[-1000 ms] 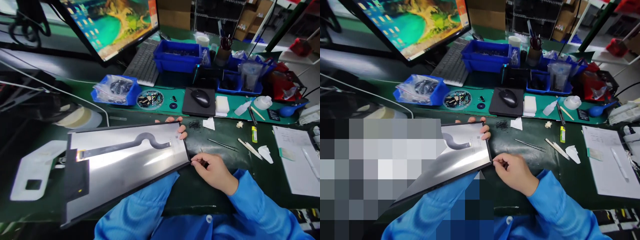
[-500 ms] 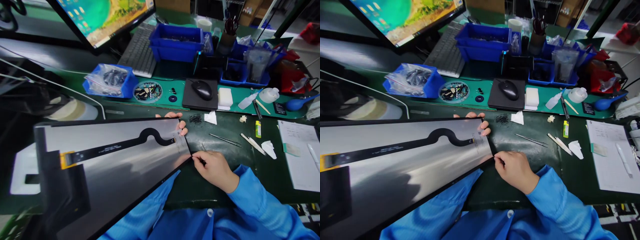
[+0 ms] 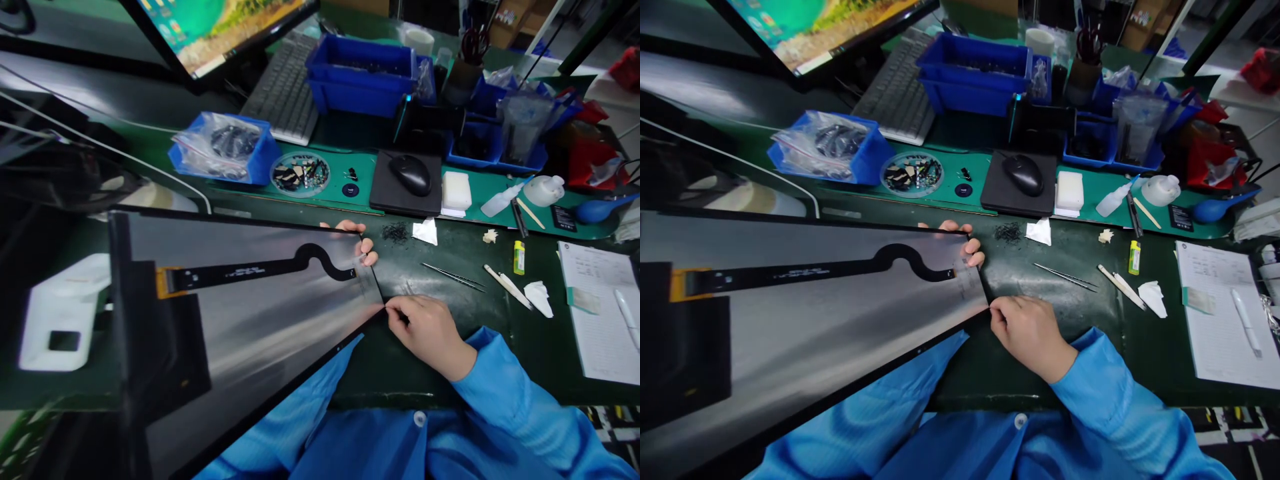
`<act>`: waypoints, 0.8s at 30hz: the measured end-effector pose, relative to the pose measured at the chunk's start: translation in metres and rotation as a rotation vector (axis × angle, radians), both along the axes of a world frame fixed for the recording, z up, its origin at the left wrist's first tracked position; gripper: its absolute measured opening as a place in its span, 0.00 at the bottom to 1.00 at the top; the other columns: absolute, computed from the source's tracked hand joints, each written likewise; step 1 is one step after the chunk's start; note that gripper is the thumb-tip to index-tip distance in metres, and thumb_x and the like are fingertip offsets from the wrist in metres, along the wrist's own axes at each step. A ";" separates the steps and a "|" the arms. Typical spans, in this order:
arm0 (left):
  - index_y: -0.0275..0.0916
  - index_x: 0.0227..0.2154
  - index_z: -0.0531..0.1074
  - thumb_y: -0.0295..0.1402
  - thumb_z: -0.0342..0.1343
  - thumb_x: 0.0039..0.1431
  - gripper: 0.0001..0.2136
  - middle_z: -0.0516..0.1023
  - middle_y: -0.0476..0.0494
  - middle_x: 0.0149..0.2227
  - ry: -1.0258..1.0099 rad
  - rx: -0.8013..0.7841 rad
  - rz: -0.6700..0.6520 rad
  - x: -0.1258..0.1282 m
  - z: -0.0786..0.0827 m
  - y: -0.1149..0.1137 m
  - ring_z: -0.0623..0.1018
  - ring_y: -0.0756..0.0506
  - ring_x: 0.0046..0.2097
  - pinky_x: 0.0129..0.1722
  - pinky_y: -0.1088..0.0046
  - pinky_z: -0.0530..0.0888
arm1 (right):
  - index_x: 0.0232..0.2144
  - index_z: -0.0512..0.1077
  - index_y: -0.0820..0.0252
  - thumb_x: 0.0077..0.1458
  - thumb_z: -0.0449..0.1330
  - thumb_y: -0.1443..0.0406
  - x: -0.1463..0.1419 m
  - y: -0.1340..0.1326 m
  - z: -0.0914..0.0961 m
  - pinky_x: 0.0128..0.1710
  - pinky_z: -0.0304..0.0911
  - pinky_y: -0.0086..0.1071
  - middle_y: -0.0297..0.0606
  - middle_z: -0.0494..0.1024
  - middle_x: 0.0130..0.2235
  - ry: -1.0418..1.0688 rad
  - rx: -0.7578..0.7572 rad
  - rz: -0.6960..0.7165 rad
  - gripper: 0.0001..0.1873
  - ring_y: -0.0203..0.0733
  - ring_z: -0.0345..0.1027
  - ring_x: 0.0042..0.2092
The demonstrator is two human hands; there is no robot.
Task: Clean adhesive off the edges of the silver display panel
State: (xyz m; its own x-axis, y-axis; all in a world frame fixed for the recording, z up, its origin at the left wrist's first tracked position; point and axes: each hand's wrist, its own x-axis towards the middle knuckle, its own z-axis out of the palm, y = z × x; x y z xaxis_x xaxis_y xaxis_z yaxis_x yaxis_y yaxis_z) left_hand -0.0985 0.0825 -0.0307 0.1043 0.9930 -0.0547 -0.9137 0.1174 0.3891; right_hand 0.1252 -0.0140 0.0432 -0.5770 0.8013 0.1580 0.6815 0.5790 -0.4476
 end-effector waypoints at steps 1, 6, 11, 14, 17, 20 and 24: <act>0.44 0.33 0.81 0.63 0.32 0.68 0.37 0.83 0.37 0.39 -0.012 0.000 0.005 0.000 -0.001 -0.001 0.67 0.46 0.27 0.23 0.68 0.60 | 0.34 0.77 0.56 0.65 0.59 0.70 -0.001 0.000 0.000 0.34 0.62 0.35 0.35 0.82 0.29 -0.004 0.021 0.007 0.09 0.42 0.76 0.30; 0.43 0.36 0.80 0.63 0.35 0.69 0.35 0.83 0.39 0.41 -0.063 0.017 0.037 0.005 0.002 -0.010 0.68 0.47 0.28 0.24 0.69 0.59 | 0.31 0.75 0.57 0.62 0.57 0.72 -0.005 0.001 -0.002 0.34 0.62 0.34 0.35 0.80 0.27 0.002 0.125 0.017 0.10 0.41 0.73 0.28; 0.44 0.36 0.79 0.66 0.28 0.69 0.39 0.82 0.40 0.42 -0.116 0.029 0.071 0.014 0.015 -0.017 0.69 0.48 0.29 0.24 0.71 0.60 | 0.29 0.73 0.56 0.58 0.57 0.73 -0.006 0.003 -0.003 0.34 0.61 0.34 0.34 0.78 0.26 0.063 0.148 -0.009 0.10 0.41 0.71 0.28; 0.43 0.37 0.79 0.65 0.28 0.70 0.39 0.81 0.40 0.42 -0.138 0.021 0.077 0.020 0.029 -0.023 0.70 0.48 0.30 0.25 0.72 0.63 | 0.29 0.73 0.55 0.56 0.57 0.73 -0.005 0.005 -0.003 0.33 0.61 0.34 0.34 0.79 0.26 0.091 0.110 -0.029 0.09 0.41 0.71 0.29; 0.42 0.36 0.78 0.61 0.31 0.73 0.35 0.79 0.41 0.42 -0.153 -0.004 0.080 0.026 0.045 -0.031 0.72 0.47 0.33 0.27 0.72 0.67 | 0.29 0.72 0.55 0.55 0.57 0.73 -0.003 0.006 -0.001 0.33 0.60 0.33 0.34 0.79 0.27 0.140 0.068 -0.035 0.08 0.41 0.71 0.29; 0.42 0.35 0.77 0.60 0.33 0.74 0.34 0.77 0.41 0.42 -0.163 -0.019 0.101 0.029 0.055 -0.034 0.70 0.48 0.33 0.27 0.73 0.67 | 0.29 0.72 0.55 0.54 0.57 0.72 -0.001 0.007 0.004 0.32 0.61 0.33 0.33 0.78 0.27 0.212 -0.034 -0.043 0.07 0.40 0.71 0.29; 0.42 0.33 0.78 0.64 0.29 0.71 0.38 0.77 0.40 0.40 -0.157 -0.019 0.119 0.027 0.057 -0.029 0.67 0.49 0.29 0.23 0.74 0.64 | 0.32 0.73 0.55 0.58 0.59 0.69 0.002 0.008 0.011 0.30 0.62 0.31 0.30 0.77 0.27 0.335 -0.306 -0.088 0.05 0.38 0.70 0.28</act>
